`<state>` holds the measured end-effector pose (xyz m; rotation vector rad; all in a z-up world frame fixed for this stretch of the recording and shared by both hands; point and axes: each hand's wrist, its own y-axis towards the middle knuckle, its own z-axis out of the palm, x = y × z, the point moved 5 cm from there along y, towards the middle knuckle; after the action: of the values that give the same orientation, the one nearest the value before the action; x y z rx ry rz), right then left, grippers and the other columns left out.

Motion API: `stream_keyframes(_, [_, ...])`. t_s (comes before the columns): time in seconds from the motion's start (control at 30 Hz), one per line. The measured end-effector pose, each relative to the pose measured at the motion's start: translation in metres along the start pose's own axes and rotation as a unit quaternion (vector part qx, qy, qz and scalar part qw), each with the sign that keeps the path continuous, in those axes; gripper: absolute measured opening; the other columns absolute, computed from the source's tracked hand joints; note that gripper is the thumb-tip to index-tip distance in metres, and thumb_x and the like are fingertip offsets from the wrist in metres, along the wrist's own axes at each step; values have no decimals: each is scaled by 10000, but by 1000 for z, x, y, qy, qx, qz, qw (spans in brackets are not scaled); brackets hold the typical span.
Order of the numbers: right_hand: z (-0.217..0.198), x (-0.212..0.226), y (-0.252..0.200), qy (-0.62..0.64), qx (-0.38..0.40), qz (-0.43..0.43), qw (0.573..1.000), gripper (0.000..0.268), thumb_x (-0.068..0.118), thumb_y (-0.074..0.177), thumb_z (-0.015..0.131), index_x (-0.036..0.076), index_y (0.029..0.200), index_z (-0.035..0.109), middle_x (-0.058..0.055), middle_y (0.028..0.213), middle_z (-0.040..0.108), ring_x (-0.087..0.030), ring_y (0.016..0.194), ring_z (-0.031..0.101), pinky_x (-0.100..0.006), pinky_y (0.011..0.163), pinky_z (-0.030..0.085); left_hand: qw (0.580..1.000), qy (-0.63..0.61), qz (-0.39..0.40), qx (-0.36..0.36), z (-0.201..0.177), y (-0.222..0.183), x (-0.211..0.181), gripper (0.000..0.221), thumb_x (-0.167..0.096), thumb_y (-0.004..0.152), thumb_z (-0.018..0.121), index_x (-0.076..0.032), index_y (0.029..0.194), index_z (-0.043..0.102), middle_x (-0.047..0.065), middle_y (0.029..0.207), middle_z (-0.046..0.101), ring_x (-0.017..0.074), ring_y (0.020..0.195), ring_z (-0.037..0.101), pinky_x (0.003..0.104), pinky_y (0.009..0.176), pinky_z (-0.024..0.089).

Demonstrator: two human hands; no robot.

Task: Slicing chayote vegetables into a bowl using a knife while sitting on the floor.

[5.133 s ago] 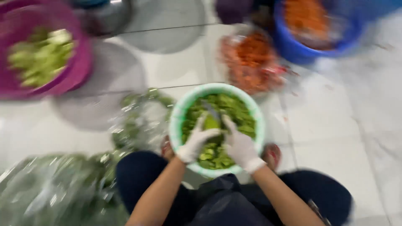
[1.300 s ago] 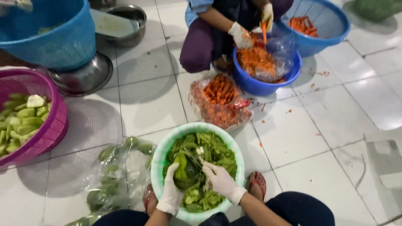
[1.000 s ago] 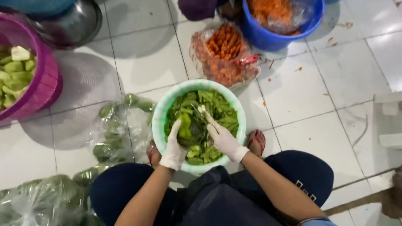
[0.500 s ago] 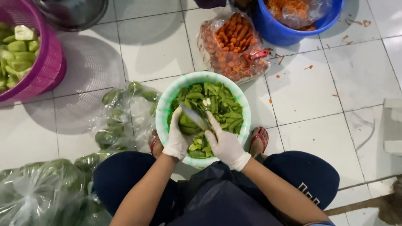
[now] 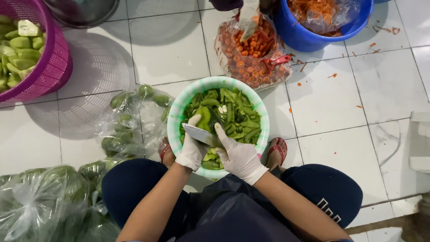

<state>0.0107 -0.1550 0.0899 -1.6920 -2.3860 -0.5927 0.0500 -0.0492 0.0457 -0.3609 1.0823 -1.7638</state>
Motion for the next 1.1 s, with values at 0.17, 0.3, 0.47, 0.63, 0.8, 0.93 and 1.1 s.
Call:
stream_keyframes(0.17, [20,-11,-7,17,-61,-21,998,556,369,900,435,230,1430,344,-11,675,559,-273,483,586,-381,450,492,996,85,34,-9,11,-15,-6,378,-344,703,721,-56,945,688,92,823,695,166,587,607,267,616,535])
stream_keyframes(0.3, [26,-15,-10,21,-77,-12,997,531,405,896,430,259,1404,382,8,700,578,-264,532,609,-381,477,505,995,86,48,-2,14,-19,-9,353,-324,696,744,-53,917,698,111,783,685,163,534,578,289,587,539])
stream_keyframes(0.47, [35,-18,-14,60,-108,-5,992,492,326,865,506,240,1345,449,-32,660,600,-314,528,613,-420,444,497,986,120,114,19,16,-26,-10,251,-350,786,670,-117,879,657,45,611,611,124,490,571,253,522,508])
stream_keyframes(0.63, [55,-30,-18,73,-116,10,991,470,294,863,513,219,1324,468,-71,566,584,-337,477,602,-436,443,486,971,151,180,44,3,-2,-14,202,-376,879,576,-177,861,599,31,633,587,119,582,605,245,590,546])
stream_keyframes(0.8, [13,-15,6,178,87,147,969,497,273,864,495,230,1334,339,-151,842,698,-416,738,650,-555,665,511,952,165,249,61,-20,38,-3,145,-236,908,566,-146,1017,599,-4,1006,569,104,1012,543,296,923,470])
stream_keyframes(0.93, [33,-25,2,133,243,195,941,686,354,865,352,283,1471,38,-301,866,643,-527,795,593,-579,772,439,941,152,284,106,-54,106,10,302,-357,929,474,-117,1002,643,29,955,657,111,897,594,291,915,472])
stream_keyframes(1.1, [63,-46,3,119,215,206,947,709,328,829,413,284,1475,125,-245,884,662,-514,718,601,-541,693,448,719,430,532,126,-40,108,-5,290,-159,955,388,-31,1107,600,171,1285,524,280,1232,450,368,1122,263])
